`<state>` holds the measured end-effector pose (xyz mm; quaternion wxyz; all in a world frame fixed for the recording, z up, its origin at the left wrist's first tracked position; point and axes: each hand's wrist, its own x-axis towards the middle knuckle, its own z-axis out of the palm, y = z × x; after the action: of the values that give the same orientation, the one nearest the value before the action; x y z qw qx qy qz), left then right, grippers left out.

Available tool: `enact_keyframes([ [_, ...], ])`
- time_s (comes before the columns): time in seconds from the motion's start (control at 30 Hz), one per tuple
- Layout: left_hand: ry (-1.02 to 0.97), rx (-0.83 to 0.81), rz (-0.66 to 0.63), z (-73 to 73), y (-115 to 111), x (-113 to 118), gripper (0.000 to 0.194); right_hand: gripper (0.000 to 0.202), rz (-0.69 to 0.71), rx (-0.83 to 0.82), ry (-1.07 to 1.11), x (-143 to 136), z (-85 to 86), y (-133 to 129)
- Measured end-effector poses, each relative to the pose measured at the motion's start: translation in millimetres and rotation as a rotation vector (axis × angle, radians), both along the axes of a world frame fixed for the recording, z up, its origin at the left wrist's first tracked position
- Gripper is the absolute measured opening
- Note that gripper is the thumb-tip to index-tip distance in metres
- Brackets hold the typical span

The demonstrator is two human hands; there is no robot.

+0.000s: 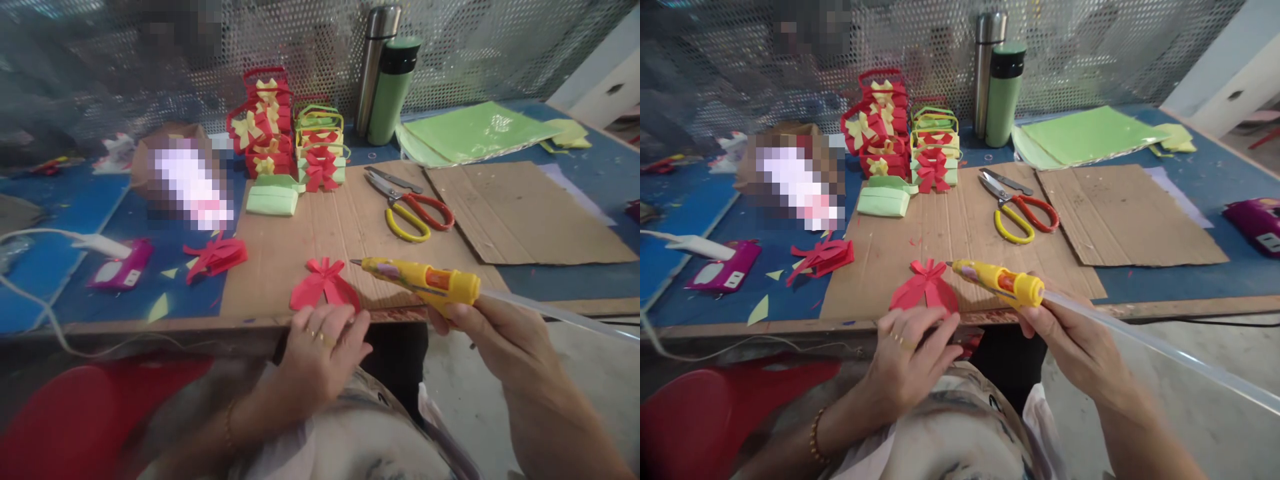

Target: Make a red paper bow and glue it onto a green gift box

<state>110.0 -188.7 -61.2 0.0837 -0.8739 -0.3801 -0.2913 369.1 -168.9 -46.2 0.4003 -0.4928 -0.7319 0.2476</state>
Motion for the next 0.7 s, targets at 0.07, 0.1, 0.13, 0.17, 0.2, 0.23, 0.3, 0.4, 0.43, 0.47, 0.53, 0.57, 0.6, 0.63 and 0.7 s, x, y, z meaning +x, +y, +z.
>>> enact_keyframes([
  [0.07,-0.092,0.083,0.005,-6.9,-4,-13,0.033,0.050,0.014,0.000,0.007,-1,-0.5,-1],
  [0.1,-0.144,0.140,0.050,-8.6,-4,-24,0.035,0.049,0.027,0.001,0.015,-1,-1.0,-2],
  [0.13,-0.179,0.171,0.160,-9.3,-3,-37,0.038,0.048,0.041,-0.003,0.021,-2,-1.8,-3],
  [0.17,-0.176,0.174,0.262,-8.9,0,-50,0.038,0.047,0.054,-0.010,0.025,-3,-2.6,-3],
  [0.2,-0.141,0.132,0.347,-7.6,4,-62,0.035,0.047,0.066,-0.017,0.025,-4,-3.5,-2],
  [0.23,-0.091,0.042,0.359,-5.6,9,-73,0.032,0.047,0.079,-0.023,0.023,-5,-4.3,-1],
  [0.3,-0.064,-0.100,0.320,-0.3,21,-87,0.028,0.048,0.100,-0.030,0.024,-8,-5.6,1],
  [0.4,-0.029,-0.245,0.205,9.2,40,-92,0.026,0.051,0.122,-0.032,0.044,-13,-6.5,6],
  [0.43,-0.021,-0.287,0.157,12.2,46,-91,0.026,0.052,0.123,-0.035,0.046,-15,-6.5,8],
  [0.47,-0.013,-0.322,0.107,15.0,52,-91,0.026,0.054,0.123,-0.039,0.044,-16,-6.4,9],
  [0.53,0.004,-0.383,0.012,19.1,65,-90,0.025,0.056,0.120,-0.046,0.029,-17,-6.1,9],
  [0.57,0.013,-0.408,-0.028,20.3,70,-90,0.024,0.056,0.116,-0.047,0.022,-17,-5.9,9],
  [0.6,0.021,-0.431,-0.058,20.9,75,-90,0.023,0.056,0.112,-0.051,0.016,-17,-5.6,8],
  [0.63,0.028,-0.451,-0.077,21.1,80,-90,0.021,0.056,0.107,-0.049,0.019,-17,-5.4,8],
  [0.7,0.030,-0.485,-0.089,20.5,86,-87,0.018,0.057,0.095,-0.042,0.028,-17,-4.9,7],
])
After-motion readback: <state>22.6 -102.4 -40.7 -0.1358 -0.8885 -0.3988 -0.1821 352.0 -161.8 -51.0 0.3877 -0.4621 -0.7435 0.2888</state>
